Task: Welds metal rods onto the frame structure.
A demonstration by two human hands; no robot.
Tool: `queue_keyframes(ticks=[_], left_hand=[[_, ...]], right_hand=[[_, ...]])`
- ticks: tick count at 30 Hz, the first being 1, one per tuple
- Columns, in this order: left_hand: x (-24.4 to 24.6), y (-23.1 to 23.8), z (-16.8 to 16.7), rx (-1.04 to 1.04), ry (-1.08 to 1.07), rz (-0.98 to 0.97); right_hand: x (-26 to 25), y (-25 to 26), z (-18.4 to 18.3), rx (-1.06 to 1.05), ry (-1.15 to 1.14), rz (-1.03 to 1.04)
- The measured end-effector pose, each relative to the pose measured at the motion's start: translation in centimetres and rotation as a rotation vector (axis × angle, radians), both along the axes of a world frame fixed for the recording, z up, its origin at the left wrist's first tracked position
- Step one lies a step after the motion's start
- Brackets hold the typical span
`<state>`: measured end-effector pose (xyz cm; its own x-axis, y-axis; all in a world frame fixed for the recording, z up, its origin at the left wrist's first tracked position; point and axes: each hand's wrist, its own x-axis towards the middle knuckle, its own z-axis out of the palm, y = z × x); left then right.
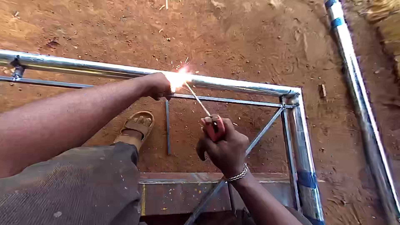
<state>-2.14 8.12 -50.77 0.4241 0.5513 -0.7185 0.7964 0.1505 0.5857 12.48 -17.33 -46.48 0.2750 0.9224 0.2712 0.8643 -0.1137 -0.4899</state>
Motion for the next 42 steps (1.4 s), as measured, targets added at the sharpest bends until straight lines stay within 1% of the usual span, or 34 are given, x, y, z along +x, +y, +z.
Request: queue_keyframes(ticks=[2, 8, 12, 14, 17, 18, 20, 22, 23, 26, 30, 35, 36, 38, 40, 41, 42], left_hand=[[0.3, 0.4, -0.4, -0.004, 0.035, -0.033], [0.6, 0.4, -0.4, -0.064, 0.059, 0.045], [0.2, 0.9, -0.8, -0.089, 0.018, 0.054], [-0.5, 0.9, -0.6, -0.121, -0.033, 0.113], [-1.0, 0.5, 0.0, -0.158, -0.080, 0.183], [-0.8, 0.3, 0.1, -0.155, -0.068, 0.179], [0.2, 0.0, 0.2, -0.108, -0.004, 0.134], [1.3, -0.4, 0.3, -0.043, 0.090, 0.077], [1.6, -0.5, 0.4, -0.026, 0.121, 0.063], [1.8, -0.6, 0.4, -0.034, 0.140, 0.090], [1.8, -0.8, -0.3, -0.031, 0.109, 0.214], [1.8, -1.0, -0.8, -0.032, 0.089, 0.257], [1.7, -0.9, -0.8, -0.042, 0.088, 0.253], [1.5, -0.7, -0.4, -0.088, 0.070, 0.226], [0.9, -0.5, 0.0, -0.098, 0.039, 0.168], [0.3, -0.4, 0.1, -0.076, 0.025, 0.121], [-0.4, -0.1, 0.3, -0.017, 0.020, 0.038]], right_hand=[[0.9, -0.1, 0.4, 0.028, 0.049, -0.018], [2.7, -0.9, 2.3, 0.037, 0.153, -0.110], [2.9, -3.6, 4.3, 0.006, 0.162, -0.162], [3.0, -5.4, 4.9, -0.066, 0.078, -0.159], [2.2, -6.5, 4.5, -0.197, -0.147, -0.094], [1.7, -6.3, 4.3, -0.297, -0.197, -0.061], [0.4, -4.6, 3.9, -0.625, -0.230, 0.002], [-0.6, -1.9, 2.5, -0.938, -0.216, 0.070], [-0.9, -0.7, 1.2, -1.034, -0.210, 0.113], [-1.2, 1.5, -3.1, -1.130, -0.211, 0.180], [-1.3, 2.9, -7.2, -1.236, -0.243, 0.104], [-0.3, 2.4, -9.8, -1.287, -0.249, 0.027], [-0.4, 2.2, -10.1, -1.269, -0.288, 0.049], [-1.2, 2.2, -10.1, -1.163, -0.340, 0.107], [-2.9, 2.9, -9.9, -1.041, -0.285, 0.165], [-4.1, 3.5, -9.9, -1.056, -0.216, 0.167], [-5.3, 4.2, -10.3, -1.120, -0.138, 0.145]])
